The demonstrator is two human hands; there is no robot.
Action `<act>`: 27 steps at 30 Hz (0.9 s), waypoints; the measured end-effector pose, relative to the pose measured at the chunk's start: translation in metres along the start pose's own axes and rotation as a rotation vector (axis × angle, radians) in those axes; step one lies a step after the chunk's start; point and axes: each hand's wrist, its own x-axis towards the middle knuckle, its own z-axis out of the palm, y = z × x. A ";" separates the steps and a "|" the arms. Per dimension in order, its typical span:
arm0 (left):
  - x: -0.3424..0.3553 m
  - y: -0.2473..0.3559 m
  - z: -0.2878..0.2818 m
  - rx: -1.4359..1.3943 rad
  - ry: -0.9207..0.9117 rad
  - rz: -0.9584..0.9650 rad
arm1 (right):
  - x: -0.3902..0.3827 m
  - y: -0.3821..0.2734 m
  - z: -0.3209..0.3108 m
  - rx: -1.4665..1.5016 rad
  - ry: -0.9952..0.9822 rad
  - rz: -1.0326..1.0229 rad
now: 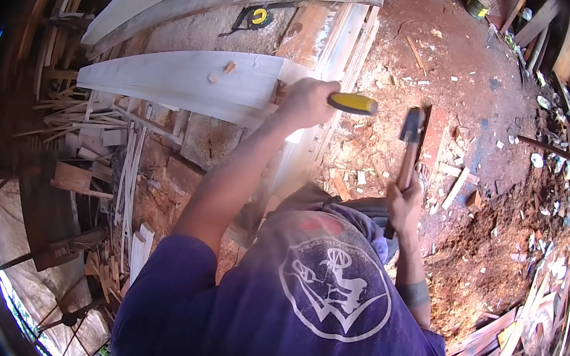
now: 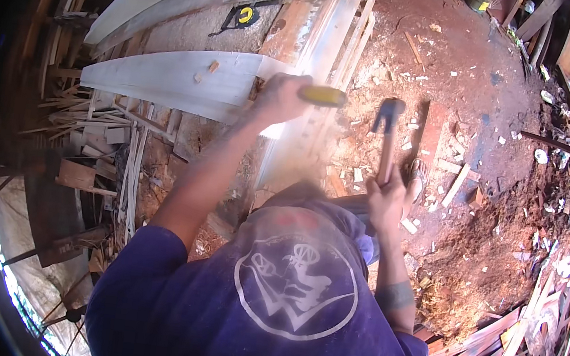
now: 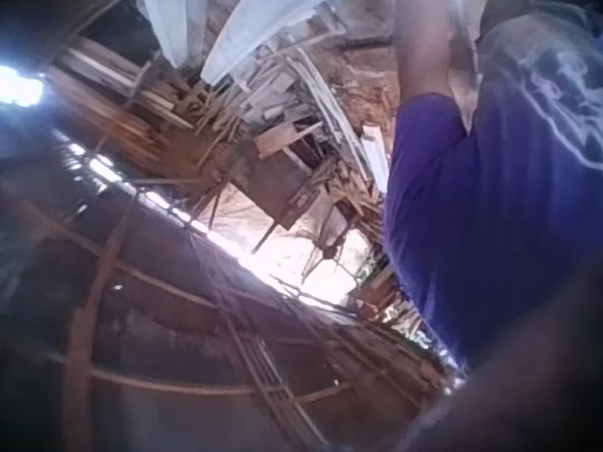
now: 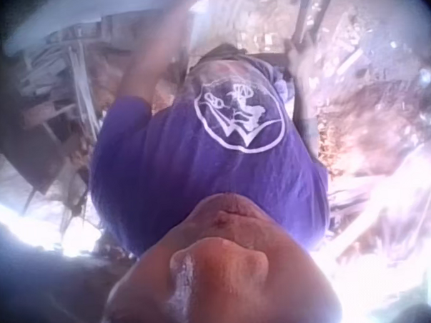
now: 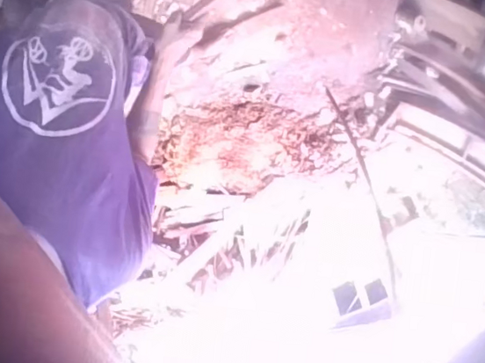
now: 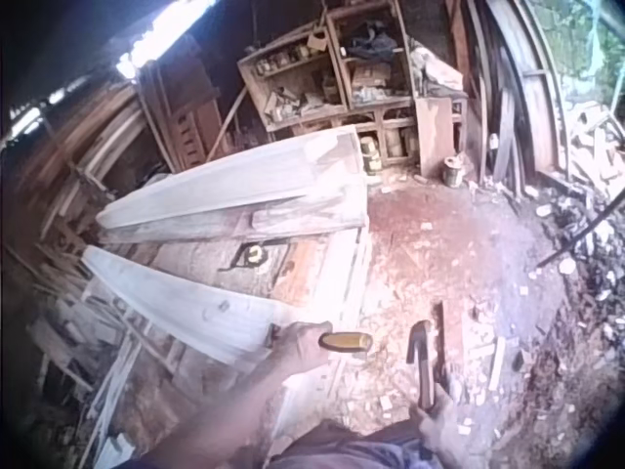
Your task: The person hits a chisel with a hammer to remove small pieces of wood from a cutout in a wooden beam.
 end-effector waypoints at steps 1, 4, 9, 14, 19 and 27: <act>-0.010 -0.013 -0.017 -0.289 0.098 -0.104 | 0.001 0.000 -0.012 0.066 0.003 0.085; -0.035 -0.080 -0.093 -1.457 0.446 -0.253 | -0.006 -0.011 -0.045 0.177 0.105 0.203; -0.041 -0.041 -0.135 -0.986 0.765 -0.290 | -0.012 -0.018 -0.057 0.323 0.215 0.253; -0.023 0.045 -0.031 -0.316 0.180 0.185 | -0.014 -0.021 -0.043 0.480 0.188 0.231; -0.013 0.042 0.030 -0.083 0.018 0.187 | -0.027 -0.025 -0.039 0.466 0.185 0.236; -0.007 0.036 0.027 -0.111 0.067 0.108 | -0.036 -0.018 -0.044 0.513 0.276 0.324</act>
